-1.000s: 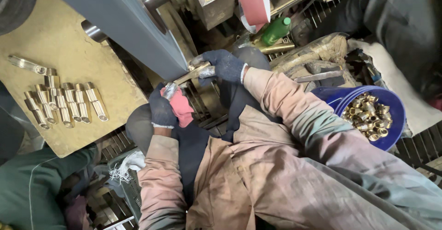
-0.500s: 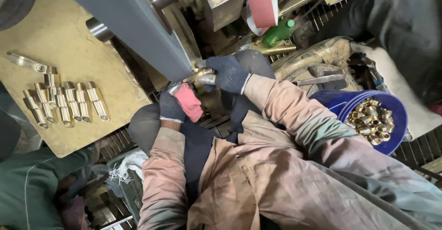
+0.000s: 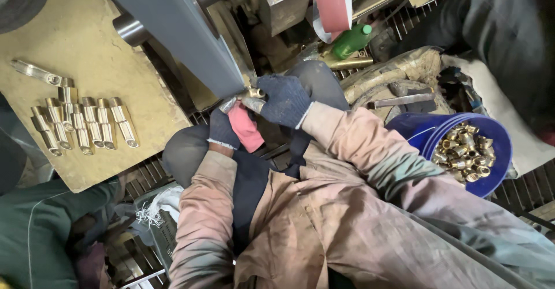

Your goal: The person sits on the floor and repeatedly presses small brass-colored metal parts against a rotating grinding wheel to smooth their surfaces. They handle the parts one at a time, rotating them in gloved hands, and place the finished pieces on a nearby wooden board.

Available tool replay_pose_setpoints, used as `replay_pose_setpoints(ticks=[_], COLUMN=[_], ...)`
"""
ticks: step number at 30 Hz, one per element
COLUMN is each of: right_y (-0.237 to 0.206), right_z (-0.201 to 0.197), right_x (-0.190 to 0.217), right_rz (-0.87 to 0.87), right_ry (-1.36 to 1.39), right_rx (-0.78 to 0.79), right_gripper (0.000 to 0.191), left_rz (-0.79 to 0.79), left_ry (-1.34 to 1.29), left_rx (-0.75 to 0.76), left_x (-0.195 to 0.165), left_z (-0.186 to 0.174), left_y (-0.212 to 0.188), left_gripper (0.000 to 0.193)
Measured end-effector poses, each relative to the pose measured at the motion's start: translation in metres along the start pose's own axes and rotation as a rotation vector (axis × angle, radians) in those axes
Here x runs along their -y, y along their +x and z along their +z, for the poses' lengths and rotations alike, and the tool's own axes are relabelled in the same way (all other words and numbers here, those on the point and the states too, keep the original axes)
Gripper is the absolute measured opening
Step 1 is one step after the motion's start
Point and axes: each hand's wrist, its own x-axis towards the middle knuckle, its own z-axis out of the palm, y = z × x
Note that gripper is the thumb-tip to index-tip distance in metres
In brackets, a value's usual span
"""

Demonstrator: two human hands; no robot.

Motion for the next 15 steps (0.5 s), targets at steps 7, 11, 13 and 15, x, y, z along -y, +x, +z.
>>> replay_pose_setpoints(ticks=[7, 11, 13, 15], right_y=[-0.037, -0.043, -0.039, -0.031], right_z=[-0.055, -0.068, -0.061, -0.05], right_x=[0.041, 0.044, 0.04, 0.033], right_rz=[-0.05, -0.027, -0.061, 0.005], right_ry=[0.171, 0.53, 0.549, 0.577], right_rx=[0.093, 0.259, 0.303, 0.356], right_gripper=[0.045, 0.048, 0.045, 0.043], left_rz=[-0.006, 0.02, 0.055, 0.111], left_ry=[0.292, 0.368, 0.372, 0.367], left_rx=[0.054, -0.004, -0.072, -0.151], left_x=[0.006, 0.011, 0.01, 0.003], left_z=[-0.029, -0.051, -0.059, -0.064], left_y=[-0.049, -0.085, -0.096, -0.1], left_gripper=[0.028, 0.028, 0.028, 0.028])
